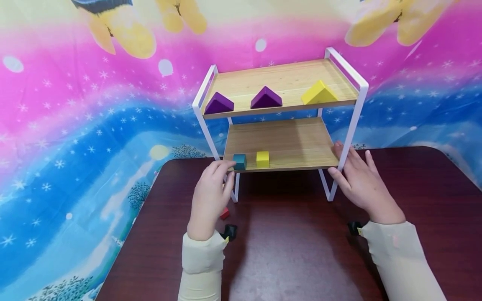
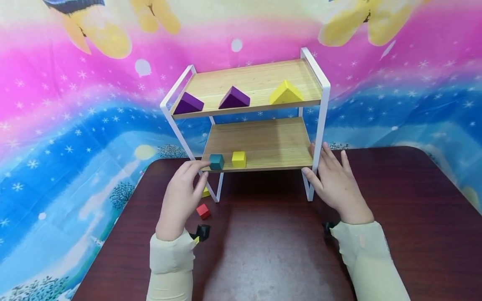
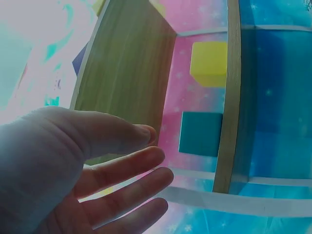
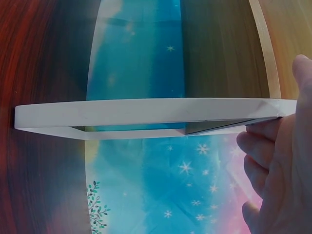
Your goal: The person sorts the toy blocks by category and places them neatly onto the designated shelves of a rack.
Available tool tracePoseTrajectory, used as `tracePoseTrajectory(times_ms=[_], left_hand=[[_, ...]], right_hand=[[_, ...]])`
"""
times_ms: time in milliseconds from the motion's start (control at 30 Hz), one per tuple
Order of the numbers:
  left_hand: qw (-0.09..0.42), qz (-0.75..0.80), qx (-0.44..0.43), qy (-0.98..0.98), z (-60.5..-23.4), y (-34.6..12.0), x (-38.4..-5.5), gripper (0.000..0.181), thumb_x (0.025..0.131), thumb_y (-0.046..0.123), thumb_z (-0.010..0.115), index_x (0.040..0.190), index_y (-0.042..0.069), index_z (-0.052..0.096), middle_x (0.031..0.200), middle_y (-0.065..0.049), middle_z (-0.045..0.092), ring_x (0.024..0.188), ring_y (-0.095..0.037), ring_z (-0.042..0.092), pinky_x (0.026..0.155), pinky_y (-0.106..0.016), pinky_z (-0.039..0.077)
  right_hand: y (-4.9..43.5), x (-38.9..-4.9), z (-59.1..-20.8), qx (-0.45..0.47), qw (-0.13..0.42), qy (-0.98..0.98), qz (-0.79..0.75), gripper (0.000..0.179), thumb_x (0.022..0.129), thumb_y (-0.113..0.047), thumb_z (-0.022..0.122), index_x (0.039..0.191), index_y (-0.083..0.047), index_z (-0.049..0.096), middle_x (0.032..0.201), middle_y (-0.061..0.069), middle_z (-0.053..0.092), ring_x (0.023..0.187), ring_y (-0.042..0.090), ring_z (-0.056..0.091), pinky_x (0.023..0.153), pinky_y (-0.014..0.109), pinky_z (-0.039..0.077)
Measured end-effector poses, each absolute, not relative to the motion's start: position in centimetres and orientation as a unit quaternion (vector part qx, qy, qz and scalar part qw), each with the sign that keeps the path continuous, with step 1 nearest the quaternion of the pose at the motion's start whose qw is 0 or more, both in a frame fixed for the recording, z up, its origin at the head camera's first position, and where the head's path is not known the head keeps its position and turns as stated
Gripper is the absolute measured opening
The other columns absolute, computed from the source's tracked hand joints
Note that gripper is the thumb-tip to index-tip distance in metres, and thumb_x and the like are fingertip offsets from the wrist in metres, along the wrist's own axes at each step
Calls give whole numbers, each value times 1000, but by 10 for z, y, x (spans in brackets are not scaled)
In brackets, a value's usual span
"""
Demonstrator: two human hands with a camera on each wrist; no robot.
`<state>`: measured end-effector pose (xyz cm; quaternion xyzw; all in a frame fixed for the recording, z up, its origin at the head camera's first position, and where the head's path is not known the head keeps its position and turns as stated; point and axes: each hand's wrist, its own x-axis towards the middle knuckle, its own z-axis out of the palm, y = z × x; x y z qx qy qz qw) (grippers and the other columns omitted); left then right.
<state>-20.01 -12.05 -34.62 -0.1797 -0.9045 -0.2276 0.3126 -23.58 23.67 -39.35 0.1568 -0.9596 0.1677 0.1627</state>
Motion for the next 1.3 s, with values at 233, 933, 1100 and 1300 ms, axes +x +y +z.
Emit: tracePoseTrajectory(times_ms=[233,933,1100,1300], left_hand=[[304,-234,-170,-908,-349,-129,-203,24,89,13,64,112,11,67,108,-5,63,99,-19,60,83,-35,52],[215,-251,-65,-942,-359,-160,-217,26,92,24,60,115,13,64,114,-6,62,109,-24,57,93,-45,46],[177,-248,-54,-951,-367,-161,-227,27,92,25,60,117,13,63,115,-7,61,109,-25,57,92,-46,46],[131,-250,-38,-959,-375,-163,-234,29,92,25,61,117,12,63,115,-9,61,108,-27,58,91,-48,46]], right_hand=[[236,-235,-394,156,163,-961,159,67,99,-46,35,152,-16,6,156,9,8,143,30,3,111,47,-13],[236,-234,-392,157,165,-961,156,67,99,-45,37,151,-13,10,155,14,12,143,29,2,111,48,-11],[237,-235,-393,158,166,-961,158,66,100,-44,37,151,-16,7,156,13,12,143,24,-2,111,48,-11],[237,-235,-394,160,162,-960,166,66,100,-45,36,151,-16,7,156,13,11,143,25,-2,111,49,-10]])
